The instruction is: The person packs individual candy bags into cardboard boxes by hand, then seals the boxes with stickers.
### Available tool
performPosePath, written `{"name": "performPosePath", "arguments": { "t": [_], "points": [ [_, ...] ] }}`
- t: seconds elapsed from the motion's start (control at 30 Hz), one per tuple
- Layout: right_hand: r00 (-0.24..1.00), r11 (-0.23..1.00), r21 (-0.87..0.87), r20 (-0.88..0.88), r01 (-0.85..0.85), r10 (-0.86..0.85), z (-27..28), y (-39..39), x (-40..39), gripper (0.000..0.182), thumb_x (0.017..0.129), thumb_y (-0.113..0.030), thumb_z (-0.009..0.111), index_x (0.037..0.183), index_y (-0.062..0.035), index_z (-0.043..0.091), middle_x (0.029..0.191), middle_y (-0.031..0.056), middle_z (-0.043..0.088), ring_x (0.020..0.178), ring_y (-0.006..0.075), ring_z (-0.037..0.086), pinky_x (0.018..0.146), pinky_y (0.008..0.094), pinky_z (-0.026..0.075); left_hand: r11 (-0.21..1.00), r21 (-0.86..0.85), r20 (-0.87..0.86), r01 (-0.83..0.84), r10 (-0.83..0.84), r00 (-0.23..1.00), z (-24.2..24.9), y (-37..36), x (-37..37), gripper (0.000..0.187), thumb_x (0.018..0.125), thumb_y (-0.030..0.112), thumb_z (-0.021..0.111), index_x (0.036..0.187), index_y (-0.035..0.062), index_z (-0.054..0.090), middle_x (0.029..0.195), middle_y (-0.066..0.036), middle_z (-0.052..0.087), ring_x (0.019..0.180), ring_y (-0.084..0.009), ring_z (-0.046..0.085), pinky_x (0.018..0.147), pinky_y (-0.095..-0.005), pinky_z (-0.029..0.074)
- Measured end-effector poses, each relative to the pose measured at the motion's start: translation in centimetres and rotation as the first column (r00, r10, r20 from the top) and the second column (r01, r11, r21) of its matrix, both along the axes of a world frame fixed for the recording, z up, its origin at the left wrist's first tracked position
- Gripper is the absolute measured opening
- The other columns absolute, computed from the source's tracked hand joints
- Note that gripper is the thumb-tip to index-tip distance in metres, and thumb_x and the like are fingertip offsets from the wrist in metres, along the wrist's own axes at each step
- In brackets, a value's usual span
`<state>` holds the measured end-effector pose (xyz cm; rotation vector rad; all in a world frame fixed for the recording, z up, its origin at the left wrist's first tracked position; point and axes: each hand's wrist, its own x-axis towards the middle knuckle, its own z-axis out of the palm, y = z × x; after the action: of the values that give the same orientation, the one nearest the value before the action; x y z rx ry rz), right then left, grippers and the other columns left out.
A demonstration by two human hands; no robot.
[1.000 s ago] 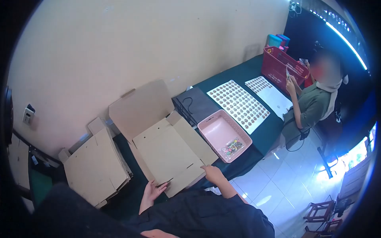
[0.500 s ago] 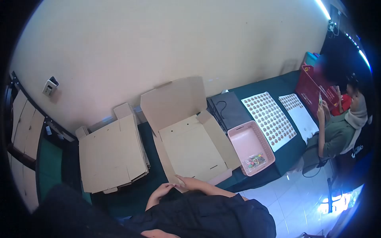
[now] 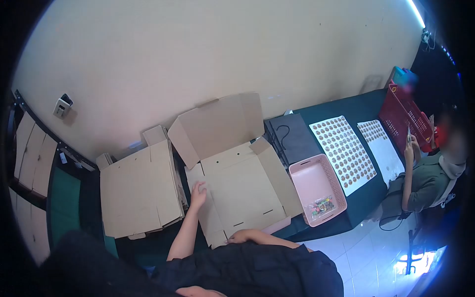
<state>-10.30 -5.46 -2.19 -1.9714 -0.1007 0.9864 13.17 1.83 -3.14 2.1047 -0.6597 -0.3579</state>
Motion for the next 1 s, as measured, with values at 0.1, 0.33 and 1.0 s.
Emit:
{"name": "performPosePath", "arguments": {
  "t": [0.1,0.33,1.0],
  "points": [
    [0.998,1.0,-0.01,-0.069,0.011,-0.011,0.7,-0.6,-0.1,0.063,0.086,-0.058,0.033,0.119,-0.0082,0.053,0.121,0.0146,0.052,0.113,0.0317,0.047,0.097,0.0369,0.033,0.956,0.225,0.109,-0.186,0.165,0.98,-0.6,-1.8,1.3,0.047,0.076,0.015,0.057,0.121,0.0102,0.047,0.142,-0.018,0.021,0.13,-0.0399,0.017,0.107,-0.0426,0.018],
    [0.998,1.0,0.0,-0.057,0.031,-0.031,-0.9,-1.3,-1.2,0.065,0.086,-0.056,0.035,0.13,-0.0084,0.04,0.131,0.0136,0.043,0.12,0.0308,0.04,0.101,0.0354,0.029,0.948,0.054,-0.119,-0.315,0.319,0.94,-4.4,-5.0,6.4,0.069,0.076,0.017,0.057,0.137,0.0096,0.026,0.144,-0.016,0.017,0.132,-0.0402,0.009,0.108,-0.0436,0.009],
    [0.992,0.986,0.105,-0.006,0.127,-0.127,-1.5,-1.2,-1.4,0.065,0.085,-0.043,0.045,0.136,-0.0063,0.027,0.118,0.0201,0.052,0.11,0.0302,0.05,0.094,0.0356,0.037,0.78,0.388,0.054,-0.491,0.513,0.857,-0.2,-5.8,5.2,0.047,0.074,0.027,0.061,0.119,0.0211,0.051,0.125,-0.013,0.038,0.117,-0.0323,0.035,0.097,-0.0455,0.033]
  ]
}}
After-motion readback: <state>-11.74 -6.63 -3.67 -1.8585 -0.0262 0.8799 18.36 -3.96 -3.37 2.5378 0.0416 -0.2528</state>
